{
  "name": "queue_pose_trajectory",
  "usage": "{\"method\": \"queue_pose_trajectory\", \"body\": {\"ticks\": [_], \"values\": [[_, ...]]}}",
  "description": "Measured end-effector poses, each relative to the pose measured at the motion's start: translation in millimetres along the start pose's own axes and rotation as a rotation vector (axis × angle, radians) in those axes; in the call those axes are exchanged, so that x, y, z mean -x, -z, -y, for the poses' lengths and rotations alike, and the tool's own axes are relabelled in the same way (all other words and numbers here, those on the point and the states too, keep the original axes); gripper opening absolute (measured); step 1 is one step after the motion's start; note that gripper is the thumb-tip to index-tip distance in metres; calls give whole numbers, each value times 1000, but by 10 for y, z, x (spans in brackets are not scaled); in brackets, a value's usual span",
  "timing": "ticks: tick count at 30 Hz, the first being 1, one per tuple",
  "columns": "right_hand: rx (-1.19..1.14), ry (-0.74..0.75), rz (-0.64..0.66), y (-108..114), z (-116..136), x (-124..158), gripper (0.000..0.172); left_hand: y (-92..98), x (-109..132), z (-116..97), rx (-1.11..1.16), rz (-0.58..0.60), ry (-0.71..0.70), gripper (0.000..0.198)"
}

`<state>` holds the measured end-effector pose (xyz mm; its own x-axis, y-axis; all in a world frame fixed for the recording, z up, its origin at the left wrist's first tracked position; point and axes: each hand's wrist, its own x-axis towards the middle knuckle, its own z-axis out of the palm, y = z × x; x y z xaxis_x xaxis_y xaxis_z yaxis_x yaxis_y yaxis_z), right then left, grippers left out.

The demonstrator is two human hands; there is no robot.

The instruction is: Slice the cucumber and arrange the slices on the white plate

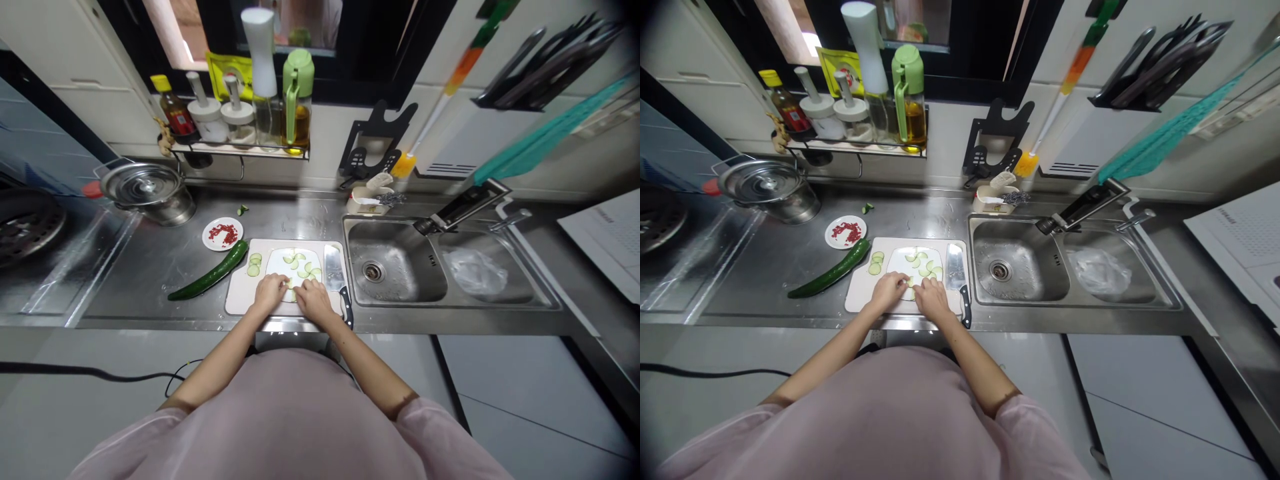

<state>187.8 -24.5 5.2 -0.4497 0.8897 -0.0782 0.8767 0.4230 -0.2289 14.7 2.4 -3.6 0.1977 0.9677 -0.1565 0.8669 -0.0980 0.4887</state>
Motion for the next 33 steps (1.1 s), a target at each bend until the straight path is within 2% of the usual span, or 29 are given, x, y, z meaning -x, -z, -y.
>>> {"method": "queue_pose_trajectory", "body": {"ticks": [8,33], "values": [[10,-17,-8,-48,34,12,27,-41,10,6,-4,-18,9,24],[-9,-54,29,-42,113,-6,26,3,24,-3,-5,11,51,26]]}}
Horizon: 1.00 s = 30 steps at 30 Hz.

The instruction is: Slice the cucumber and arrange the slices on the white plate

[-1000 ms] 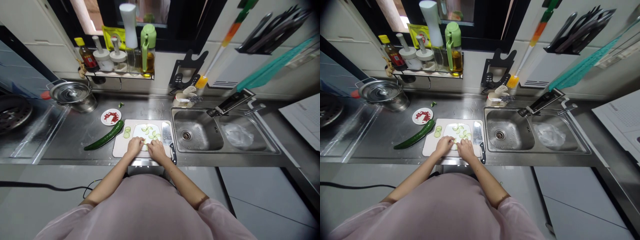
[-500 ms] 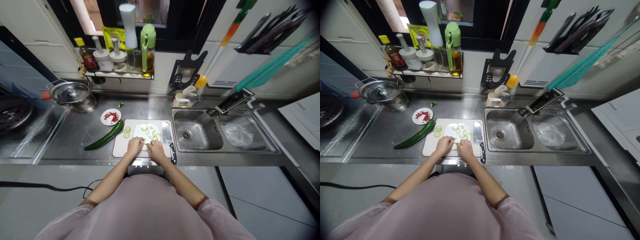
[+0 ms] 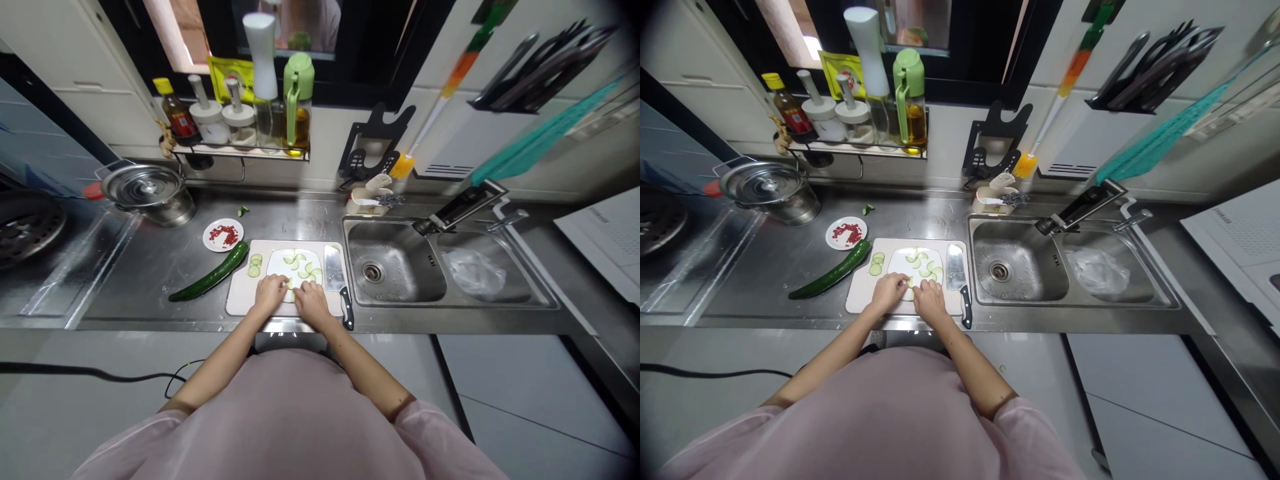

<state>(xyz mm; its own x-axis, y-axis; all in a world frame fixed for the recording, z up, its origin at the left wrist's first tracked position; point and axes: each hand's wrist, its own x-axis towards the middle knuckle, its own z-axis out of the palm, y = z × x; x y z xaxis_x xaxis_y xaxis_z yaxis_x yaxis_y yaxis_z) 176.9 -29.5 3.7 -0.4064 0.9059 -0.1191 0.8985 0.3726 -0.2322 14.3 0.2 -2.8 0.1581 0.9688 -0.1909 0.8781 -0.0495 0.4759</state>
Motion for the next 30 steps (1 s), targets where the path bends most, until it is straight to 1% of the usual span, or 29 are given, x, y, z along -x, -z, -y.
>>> {"method": "queue_pose_trajectory", "body": {"ticks": [4,7,9,11,13,15,18,21,25,30], "values": [[11,-5,1,12,-2,1,25,-4,-3,0,22,-2,-8,24],[-2,-15,-15,29,-10,6,26,-30,-8,23,78,-29,11,24],[-12,-34,-40,42,-19,12,28,-52,-5,54,136,-82,28,24],[-32,-61,-68,54,-35,22,30,-69,9,100,207,-164,62,24],[-65,-93,-99,62,-60,37,31,-73,34,159,288,-258,139,26],[-104,-126,-137,66,-96,60,31,-59,66,229,360,-339,246,28],[-150,-167,-189,60,-173,109,32,-12,112,336,404,-409,388,29],[-174,-188,-220,43,-260,163,31,40,138,421,345,-413,465,29],[-205,-202,-256,11,-343,219,30,86,124,485,213,-385,484,33],[-256,-200,-285,-9,-367,240,30,115,56,546,107,-354,506,41]]}}
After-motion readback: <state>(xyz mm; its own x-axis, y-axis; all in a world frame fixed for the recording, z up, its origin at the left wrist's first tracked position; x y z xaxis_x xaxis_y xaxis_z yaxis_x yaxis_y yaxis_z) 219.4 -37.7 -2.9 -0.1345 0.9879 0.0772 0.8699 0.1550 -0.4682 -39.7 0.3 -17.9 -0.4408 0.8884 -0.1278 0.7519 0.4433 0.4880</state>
